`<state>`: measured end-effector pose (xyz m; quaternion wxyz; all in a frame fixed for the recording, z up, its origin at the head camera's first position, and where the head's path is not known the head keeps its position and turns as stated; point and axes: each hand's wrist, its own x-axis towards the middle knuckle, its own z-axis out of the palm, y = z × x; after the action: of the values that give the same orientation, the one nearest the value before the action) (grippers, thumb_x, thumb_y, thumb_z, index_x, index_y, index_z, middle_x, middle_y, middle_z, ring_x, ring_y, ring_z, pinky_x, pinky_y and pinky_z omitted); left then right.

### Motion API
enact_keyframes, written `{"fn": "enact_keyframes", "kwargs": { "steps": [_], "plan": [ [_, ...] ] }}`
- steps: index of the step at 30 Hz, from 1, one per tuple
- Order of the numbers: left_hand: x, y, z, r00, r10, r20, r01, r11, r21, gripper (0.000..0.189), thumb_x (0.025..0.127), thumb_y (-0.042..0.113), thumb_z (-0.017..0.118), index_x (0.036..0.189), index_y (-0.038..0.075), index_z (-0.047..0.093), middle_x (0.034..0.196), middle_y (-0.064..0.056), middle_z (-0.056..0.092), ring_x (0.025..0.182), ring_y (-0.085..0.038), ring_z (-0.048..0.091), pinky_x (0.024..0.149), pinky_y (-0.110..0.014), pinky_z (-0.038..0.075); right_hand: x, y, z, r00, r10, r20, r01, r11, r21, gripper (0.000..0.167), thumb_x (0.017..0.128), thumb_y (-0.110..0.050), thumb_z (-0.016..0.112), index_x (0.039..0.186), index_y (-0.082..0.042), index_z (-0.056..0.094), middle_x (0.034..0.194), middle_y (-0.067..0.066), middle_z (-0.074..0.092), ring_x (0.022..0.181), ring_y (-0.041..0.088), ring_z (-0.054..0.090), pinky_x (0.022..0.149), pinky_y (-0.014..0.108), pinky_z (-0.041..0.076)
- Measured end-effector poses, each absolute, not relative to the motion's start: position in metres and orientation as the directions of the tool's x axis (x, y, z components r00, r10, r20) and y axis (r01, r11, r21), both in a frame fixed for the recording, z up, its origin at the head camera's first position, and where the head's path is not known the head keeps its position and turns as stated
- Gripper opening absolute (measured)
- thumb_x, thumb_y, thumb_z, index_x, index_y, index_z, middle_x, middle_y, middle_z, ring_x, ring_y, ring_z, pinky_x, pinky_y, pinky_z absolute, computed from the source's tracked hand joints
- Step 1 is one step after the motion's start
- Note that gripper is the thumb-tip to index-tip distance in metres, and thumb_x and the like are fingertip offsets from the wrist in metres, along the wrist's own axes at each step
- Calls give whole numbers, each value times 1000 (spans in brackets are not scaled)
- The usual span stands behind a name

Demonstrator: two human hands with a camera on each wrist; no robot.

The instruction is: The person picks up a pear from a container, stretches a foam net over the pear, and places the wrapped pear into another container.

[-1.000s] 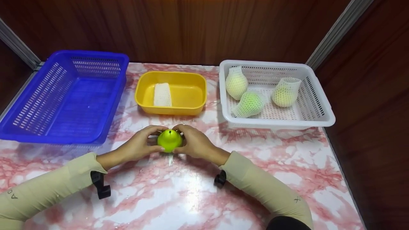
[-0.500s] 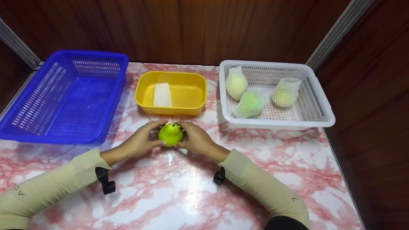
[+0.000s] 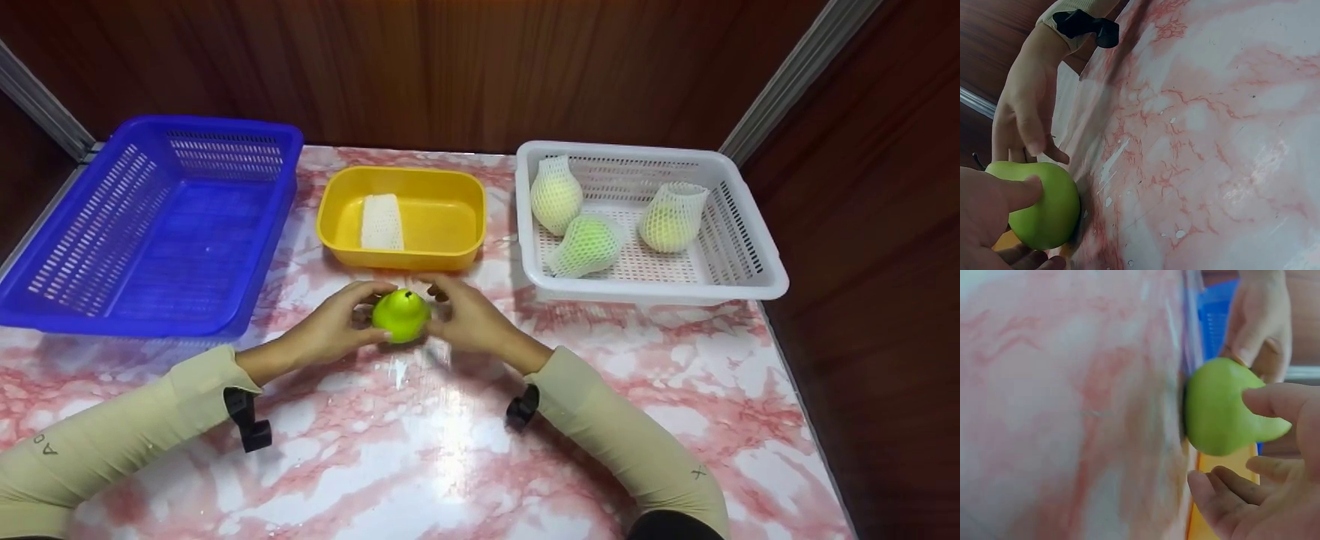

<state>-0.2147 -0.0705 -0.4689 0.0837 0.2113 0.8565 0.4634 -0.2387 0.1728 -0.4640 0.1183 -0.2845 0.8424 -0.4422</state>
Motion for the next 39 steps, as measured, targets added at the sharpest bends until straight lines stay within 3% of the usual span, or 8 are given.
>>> {"fn": "enact_keyframes", "kwargs": {
  "steps": [3, 6, 10, 16, 23, 34, 39],
  "plan": [
    [-215, -71, -469, -894, 445, 45, 283, 486, 827, 62, 86, 6, 80, 141, -1, 52, 140, -19, 52, 120, -33, 57, 106, -43, 48, -242, 176, -462, -865, -501, 30, -277, 426, -861, 40, 98, -2, 64, 136, 5, 56, 126, 24, 63, 114, 39, 62, 95, 49, 56],
    [-216, -71, -468, -888, 459, 34, 286, 491, 823, 63, 85, 8, 81, 141, -1, 52, 139, -19, 53, 120, -32, 56, 107, -43, 47, -247, 179, -461, -909, -415, -43, -115, 348, -930, 27, 106, -9, 52, 126, 10, 58, 114, 23, 66, 103, 35, 67, 83, 39, 59],
    [-216, -71, -464, -881, 472, 20, 278, 484, 830, 66, 85, 8, 82, 142, -2, 50, 141, -19, 51, 124, -33, 56, 109, -42, 46, -253, 184, -461, -936, -316, -155, 83, 227, -970, 34, 111, -22, 43, 116, 6, 61, 97, 12, 71, 84, 23, 71, 66, 29, 57],
    [-217, -75, -454, -894, 448, -9, 240, 496, 835, 66, 86, 7, 75, 145, -1, 47, 144, -22, 47, 130, -38, 52, 108, -45, 47, -262, 190, -461, -941, -214, -262, 235, 140, -962, 38, 111, -33, 42, 112, 0, 61, 88, 3, 72, 74, 16, 70, 65, 30, 58],
    [-226, -84, -431, -911, 410, 40, 260, 499, 826, 57, 89, 0, 63, 144, -3, 48, 143, -23, 50, 129, -38, 51, 105, -47, 49, -269, 190, -461, -935, -143, -324, 314, 91, -945, 48, 110, -37, 43, 123, 7, 56, 87, 4, 71, 70, 15, 70, 60, 26, 57],
    [-267, -89, -376, -966, 253, 49, 143, 368, 919, 47, 93, -2, 60, 139, -4, 51, 137, -21, 54, 117, -33, 60, 94, -35, 57, -279, 189, -460, -940, -144, -311, 295, 120, -948, 45, 111, -39, 41, 116, 2, 59, 78, 0, 71, 64, 10, 67, 51, 21, 49],
    [-295, -87, -366, -984, 175, 17, 90, 418, 904, 41, 94, 5, 62, 134, -5, 55, 133, -22, 57, 119, -32, 59, 99, -34, 53, -281, 186, -461, -935, -112, -337, 324, 114, -939, 46, 110, -41, 42, 114, 0, 61, 74, -3, 70, 61, 8, 66, 48, 20, 45]
  ]
}}
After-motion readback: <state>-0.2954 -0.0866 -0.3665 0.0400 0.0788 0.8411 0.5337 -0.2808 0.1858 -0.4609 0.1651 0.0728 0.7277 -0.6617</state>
